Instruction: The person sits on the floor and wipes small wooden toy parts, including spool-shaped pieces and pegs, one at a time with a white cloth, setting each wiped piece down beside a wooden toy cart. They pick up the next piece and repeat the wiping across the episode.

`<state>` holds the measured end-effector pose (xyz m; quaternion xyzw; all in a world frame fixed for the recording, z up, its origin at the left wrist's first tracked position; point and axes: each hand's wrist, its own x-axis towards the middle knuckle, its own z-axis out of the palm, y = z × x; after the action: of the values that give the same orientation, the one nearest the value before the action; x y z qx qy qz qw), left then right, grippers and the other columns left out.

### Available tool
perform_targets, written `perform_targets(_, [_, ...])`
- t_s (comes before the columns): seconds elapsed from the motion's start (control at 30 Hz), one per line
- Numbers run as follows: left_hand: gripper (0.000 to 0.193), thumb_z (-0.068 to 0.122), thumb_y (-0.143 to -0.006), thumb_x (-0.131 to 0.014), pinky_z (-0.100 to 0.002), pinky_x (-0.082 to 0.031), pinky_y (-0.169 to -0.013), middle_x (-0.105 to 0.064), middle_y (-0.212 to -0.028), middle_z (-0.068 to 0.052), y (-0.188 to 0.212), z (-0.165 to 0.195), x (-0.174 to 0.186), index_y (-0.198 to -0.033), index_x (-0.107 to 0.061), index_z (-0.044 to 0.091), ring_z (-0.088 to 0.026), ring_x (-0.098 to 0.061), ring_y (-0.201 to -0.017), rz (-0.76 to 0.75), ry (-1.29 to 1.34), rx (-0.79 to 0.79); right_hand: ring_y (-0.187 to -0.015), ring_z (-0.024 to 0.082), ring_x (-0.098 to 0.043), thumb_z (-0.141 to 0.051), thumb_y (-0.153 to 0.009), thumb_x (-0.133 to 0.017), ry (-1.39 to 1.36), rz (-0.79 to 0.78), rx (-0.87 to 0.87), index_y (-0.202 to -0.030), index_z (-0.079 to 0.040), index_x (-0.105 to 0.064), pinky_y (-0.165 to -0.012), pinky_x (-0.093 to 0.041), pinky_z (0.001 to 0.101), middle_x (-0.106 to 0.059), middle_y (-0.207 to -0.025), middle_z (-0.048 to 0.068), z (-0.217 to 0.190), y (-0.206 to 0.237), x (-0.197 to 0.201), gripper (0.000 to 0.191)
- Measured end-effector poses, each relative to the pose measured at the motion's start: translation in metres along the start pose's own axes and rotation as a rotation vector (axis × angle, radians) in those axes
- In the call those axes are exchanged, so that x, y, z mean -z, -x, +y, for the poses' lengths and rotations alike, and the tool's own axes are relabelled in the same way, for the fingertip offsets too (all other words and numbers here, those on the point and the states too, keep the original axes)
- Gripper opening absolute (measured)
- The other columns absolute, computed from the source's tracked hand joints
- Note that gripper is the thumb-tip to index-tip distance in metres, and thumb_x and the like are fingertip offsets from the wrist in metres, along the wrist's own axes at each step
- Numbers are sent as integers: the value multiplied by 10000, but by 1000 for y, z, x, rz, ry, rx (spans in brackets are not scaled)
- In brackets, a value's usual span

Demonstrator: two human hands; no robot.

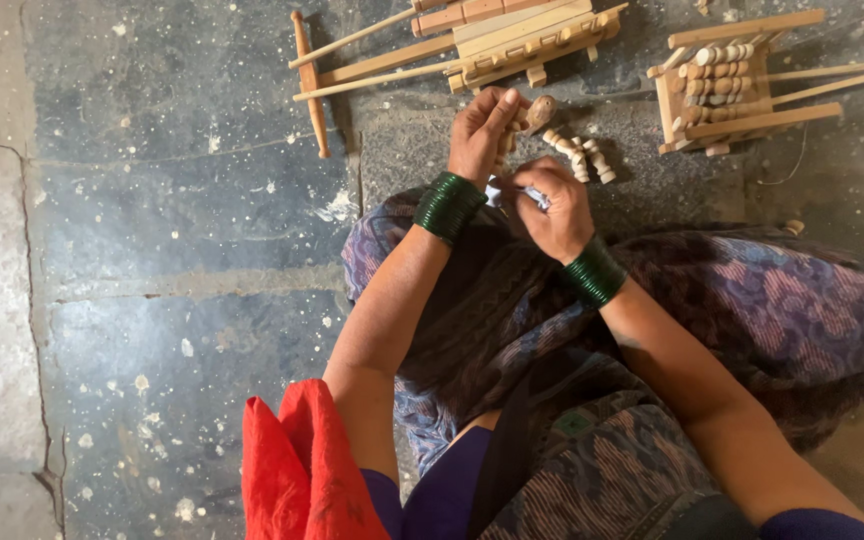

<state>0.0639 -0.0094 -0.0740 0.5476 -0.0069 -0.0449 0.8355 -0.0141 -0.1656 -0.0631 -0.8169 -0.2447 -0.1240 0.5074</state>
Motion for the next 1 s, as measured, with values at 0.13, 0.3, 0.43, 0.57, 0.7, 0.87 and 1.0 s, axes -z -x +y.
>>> perform_targets(0.13, [270, 306, -1043, -613, -189, -376, -435, -683, -776, -15, 4, 13, -9, -982, -704, 59, -18, -449, -515, -37, 53, -4, -898, 151, -667, -93, -1002, -683, 7, 126, 52, -1001, -102, -680, -819, -572, 307, -710, -1025, 32, 3, -15, 17, 10])
perform_targets(0.3, [261, 299, -1016, -613, -206, -351, -327, -658, -714, -27, 10, 27, -15, -940, -658, 53, -34, -446, -422, -39, 73, 115, -915, 145, -643, -187, -1028, -711, -112, 174, -41, -1041, -75, -658, -820, -568, 303, -675, -1058, 52, -6, -26, 39, 125])
perform_targets(0.43, [272, 295, -1034, -616, -218, -377, -361, -687, -756, -56, 10, 26, -16, -946, -659, 41, -44, -473, -454, -76, 116, 81, -860, 124, -629, -202, -1025, -707, -122, 168, -116, -1035, -82, -654, -754, -551, 289, -671, -1024, 41, -13, -23, 36, 132])
perform_targets(0.57, [277, 299, -1038, -620, -208, -383, -388, -695, -771, -59, 8, 22, -14, -950, -665, 40, -35, -475, -479, -84, 110, 60, -926, 143, -653, -179, -1046, -697, -63, 156, -59, -1114, -83, -672, -791, -554, 318, -688, -1078, 54, -14, -20, 27, 120])
perform_targets(0.7, [288, 313, -1024, -618, -223, -422, -358, -640, -697, -31, 7, 19, -12, -920, -660, 48, -50, -504, -435, -75, 57, 74, -946, 134, -689, -184, -1069, -653, -93, 190, -72, -1184, -127, -704, -787, -599, 328, -730, -1137, 48, -11, -27, 32, 138])
perform_targets(0.87, [284, 304, -1038, -637, -218, -433, -428, -660, -738, -23, 4, 13, -13, -943, -678, 40, -57, -540, -517, -99, 55, 36, -938, 154, -693, -192, -1071, -643, -61, 253, -87, -1194, -131, -701, -777, -602, 349, -723, -1125, 69, -5, -46, 42, 149])
perform_targets(1.0, [245, 301, -1014, -650, -217, -430, -376, -591, -653, 10, 3, 7, -10, -914, -665, 78, -48, -499, -453, -94, 41, 21, -708, 118, -699, -198, -1005, -642, -174, 188, -294, -1057, -165, -719, -601, -594, 303, -745, -1022, 35, -1, -44, 27, 98])
